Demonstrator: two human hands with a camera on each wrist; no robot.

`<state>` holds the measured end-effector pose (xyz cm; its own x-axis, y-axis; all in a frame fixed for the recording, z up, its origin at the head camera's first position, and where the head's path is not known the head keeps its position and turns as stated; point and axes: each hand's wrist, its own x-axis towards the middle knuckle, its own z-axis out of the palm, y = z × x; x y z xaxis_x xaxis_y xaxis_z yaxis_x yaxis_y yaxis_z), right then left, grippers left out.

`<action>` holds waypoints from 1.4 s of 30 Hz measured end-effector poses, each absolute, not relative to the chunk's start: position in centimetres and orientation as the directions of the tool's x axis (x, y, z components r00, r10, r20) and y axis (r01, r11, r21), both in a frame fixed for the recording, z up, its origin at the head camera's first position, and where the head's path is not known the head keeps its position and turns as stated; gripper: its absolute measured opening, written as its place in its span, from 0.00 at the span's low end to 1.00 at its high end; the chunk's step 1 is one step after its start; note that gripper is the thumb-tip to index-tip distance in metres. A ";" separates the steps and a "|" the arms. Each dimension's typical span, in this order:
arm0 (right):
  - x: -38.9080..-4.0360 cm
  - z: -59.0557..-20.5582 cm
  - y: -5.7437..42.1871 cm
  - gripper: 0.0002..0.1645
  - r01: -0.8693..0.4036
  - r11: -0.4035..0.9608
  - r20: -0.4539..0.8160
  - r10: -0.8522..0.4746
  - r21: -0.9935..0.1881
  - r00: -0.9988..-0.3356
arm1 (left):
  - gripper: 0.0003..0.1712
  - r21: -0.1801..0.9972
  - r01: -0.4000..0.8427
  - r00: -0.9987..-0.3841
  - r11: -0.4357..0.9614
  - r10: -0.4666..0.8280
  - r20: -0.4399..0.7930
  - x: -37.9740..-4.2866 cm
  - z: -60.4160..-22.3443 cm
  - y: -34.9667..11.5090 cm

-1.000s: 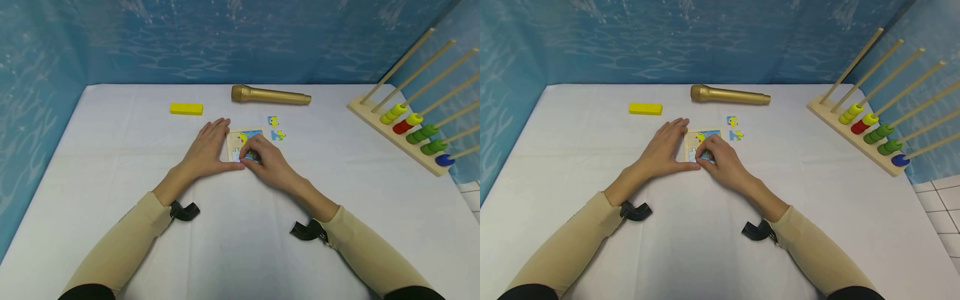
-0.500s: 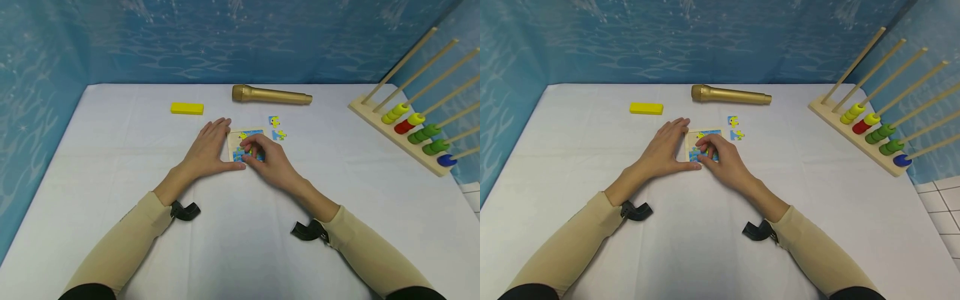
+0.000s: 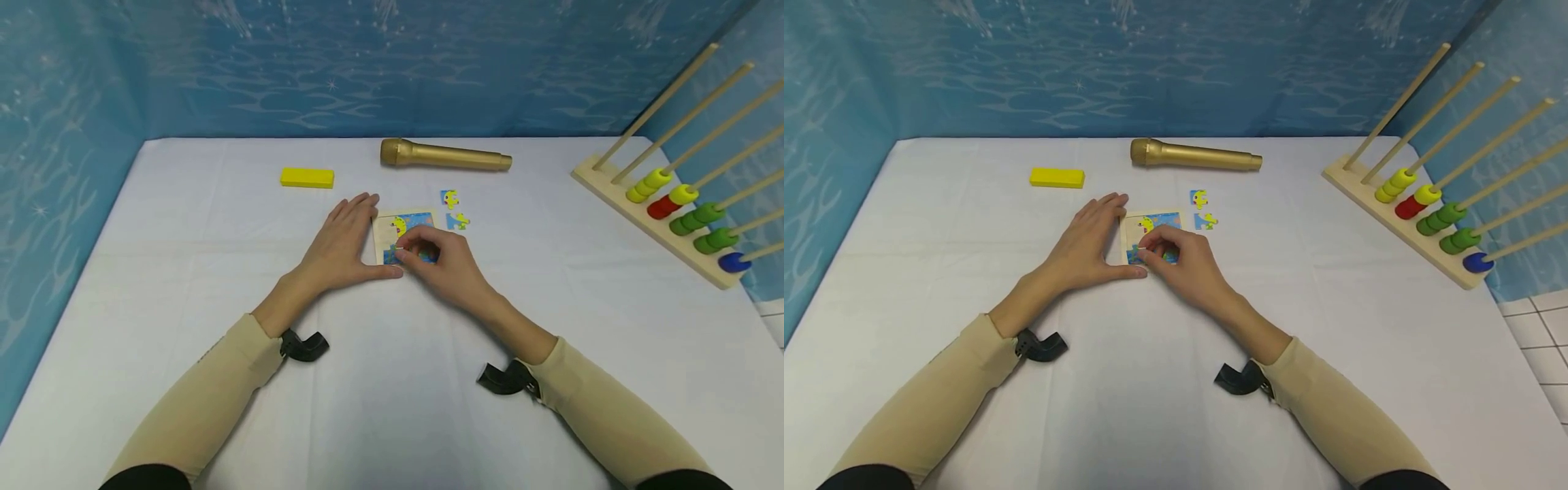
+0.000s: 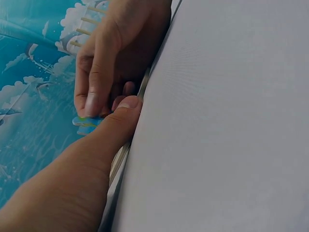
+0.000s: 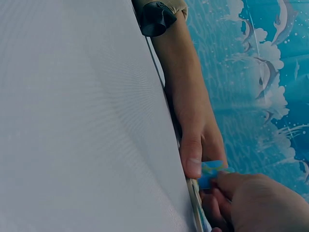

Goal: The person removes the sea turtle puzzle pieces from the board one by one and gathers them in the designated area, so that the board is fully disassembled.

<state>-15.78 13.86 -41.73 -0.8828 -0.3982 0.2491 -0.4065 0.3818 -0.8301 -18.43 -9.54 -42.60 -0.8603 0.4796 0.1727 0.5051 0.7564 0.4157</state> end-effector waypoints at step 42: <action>-15.1 -42.6 20.7 0.05 -0.353 0.647 0.421 -0.055 -0.676 -0.905 | 0.71 0.411 0.462 -0.881 0.786 0.461 0.110 -18.5 -42.5 -9.2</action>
